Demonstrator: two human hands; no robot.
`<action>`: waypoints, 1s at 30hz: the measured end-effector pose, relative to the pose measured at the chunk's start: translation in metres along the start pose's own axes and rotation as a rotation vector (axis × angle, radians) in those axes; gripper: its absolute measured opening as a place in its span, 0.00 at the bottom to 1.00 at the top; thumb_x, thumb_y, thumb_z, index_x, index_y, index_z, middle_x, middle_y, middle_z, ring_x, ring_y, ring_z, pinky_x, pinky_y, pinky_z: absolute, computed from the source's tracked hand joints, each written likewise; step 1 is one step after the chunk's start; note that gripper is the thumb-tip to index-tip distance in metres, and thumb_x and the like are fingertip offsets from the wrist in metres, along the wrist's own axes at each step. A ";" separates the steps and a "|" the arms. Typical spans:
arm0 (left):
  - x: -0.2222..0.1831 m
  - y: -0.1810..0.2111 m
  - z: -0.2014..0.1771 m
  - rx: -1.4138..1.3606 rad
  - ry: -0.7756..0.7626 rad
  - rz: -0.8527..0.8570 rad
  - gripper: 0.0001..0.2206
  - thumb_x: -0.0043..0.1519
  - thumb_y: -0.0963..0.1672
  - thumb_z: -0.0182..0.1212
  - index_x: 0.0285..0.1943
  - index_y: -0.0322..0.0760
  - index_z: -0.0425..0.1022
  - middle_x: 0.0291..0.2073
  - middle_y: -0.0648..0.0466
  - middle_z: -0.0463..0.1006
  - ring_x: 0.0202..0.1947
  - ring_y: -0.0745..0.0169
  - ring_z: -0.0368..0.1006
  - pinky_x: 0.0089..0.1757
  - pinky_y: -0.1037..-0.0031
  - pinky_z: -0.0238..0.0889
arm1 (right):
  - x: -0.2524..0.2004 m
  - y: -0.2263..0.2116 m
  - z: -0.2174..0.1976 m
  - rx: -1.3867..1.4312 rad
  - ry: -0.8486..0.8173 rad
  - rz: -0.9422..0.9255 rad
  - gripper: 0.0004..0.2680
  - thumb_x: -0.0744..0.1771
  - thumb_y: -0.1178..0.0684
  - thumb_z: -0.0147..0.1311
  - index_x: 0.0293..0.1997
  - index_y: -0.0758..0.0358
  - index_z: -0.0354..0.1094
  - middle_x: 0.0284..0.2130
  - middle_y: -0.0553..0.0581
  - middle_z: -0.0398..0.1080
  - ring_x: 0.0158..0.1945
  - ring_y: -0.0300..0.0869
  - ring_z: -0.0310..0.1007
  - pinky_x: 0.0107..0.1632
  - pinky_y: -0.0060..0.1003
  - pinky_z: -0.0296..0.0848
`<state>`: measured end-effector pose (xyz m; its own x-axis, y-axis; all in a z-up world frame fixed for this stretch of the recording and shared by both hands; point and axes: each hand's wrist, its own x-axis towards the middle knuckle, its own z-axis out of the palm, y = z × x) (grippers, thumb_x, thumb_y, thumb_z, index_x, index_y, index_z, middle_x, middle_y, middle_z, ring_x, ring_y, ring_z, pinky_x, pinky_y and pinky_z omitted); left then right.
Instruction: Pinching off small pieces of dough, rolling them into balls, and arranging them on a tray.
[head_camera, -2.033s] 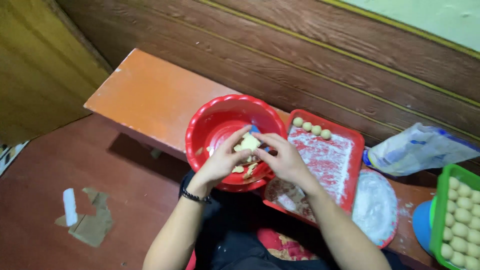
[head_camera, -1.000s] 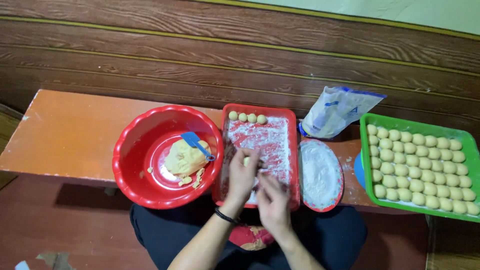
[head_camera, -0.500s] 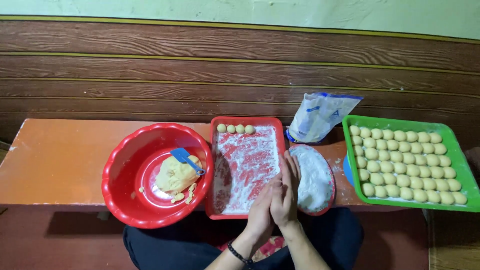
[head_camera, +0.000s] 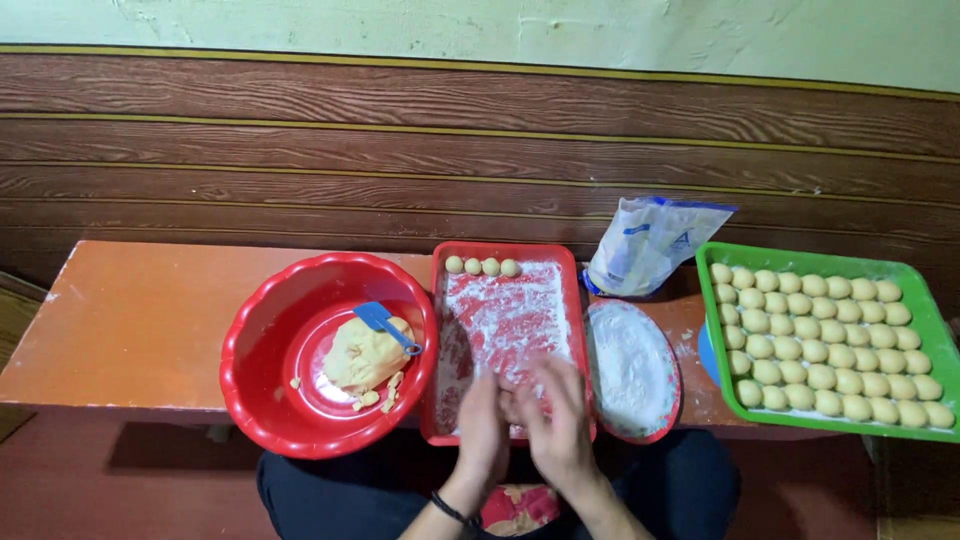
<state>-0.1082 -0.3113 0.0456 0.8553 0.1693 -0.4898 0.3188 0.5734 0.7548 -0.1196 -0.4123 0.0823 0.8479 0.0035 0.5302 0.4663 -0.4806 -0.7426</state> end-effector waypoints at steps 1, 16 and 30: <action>-0.002 0.013 0.000 -0.003 -0.002 0.001 0.18 0.71 0.49 0.50 0.30 0.36 0.72 0.18 0.53 0.71 0.19 0.65 0.63 0.27 0.75 0.57 | -0.011 -0.001 0.001 -0.002 -0.001 -0.004 0.11 0.70 0.55 0.49 0.56 0.69 0.69 0.55 0.65 0.66 0.61 0.54 0.69 0.64 0.47 0.70; 0.022 -0.020 -0.067 0.204 -0.730 -0.068 0.14 0.65 0.43 0.64 0.56 0.31 0.76 0.31 0.57 0.73 0.31 0.73 0.66 0.36 0.82 0.63 | -0.046 0.067 0.002 -0.001 -0.217 0.133 0.06 0.65 0.59 0.56 0.44 0.61 0.77 0.40 0.55 0.74 0.47 0.46 0.75 0.56 0.38 0.70; 0.021 0.006 -0.060 0.393 -0.517 -0.046 0.14 0.63 0.44 0.65 0.58 0.38 0.75 0.47 0.51 0.80 0.44 0.66 0.78 0.44 0.77 0.76 | -0.022 0.045 -0.002 0.160 -0.273 0.358 0.10 0.66 0.48 0.61 0.41 0.62 0.81 0.34 0.51 0.75 0.40 0.37 0.78 0.44 0.30 0.75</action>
<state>-0.1129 -0.2559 0.0131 0.8921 -0.3127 -0.3262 0.4017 0.2182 0.8894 -0.1174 -0.4362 0.0383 0.9876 0.1026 0.1188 0.1477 -0.3523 -0.9241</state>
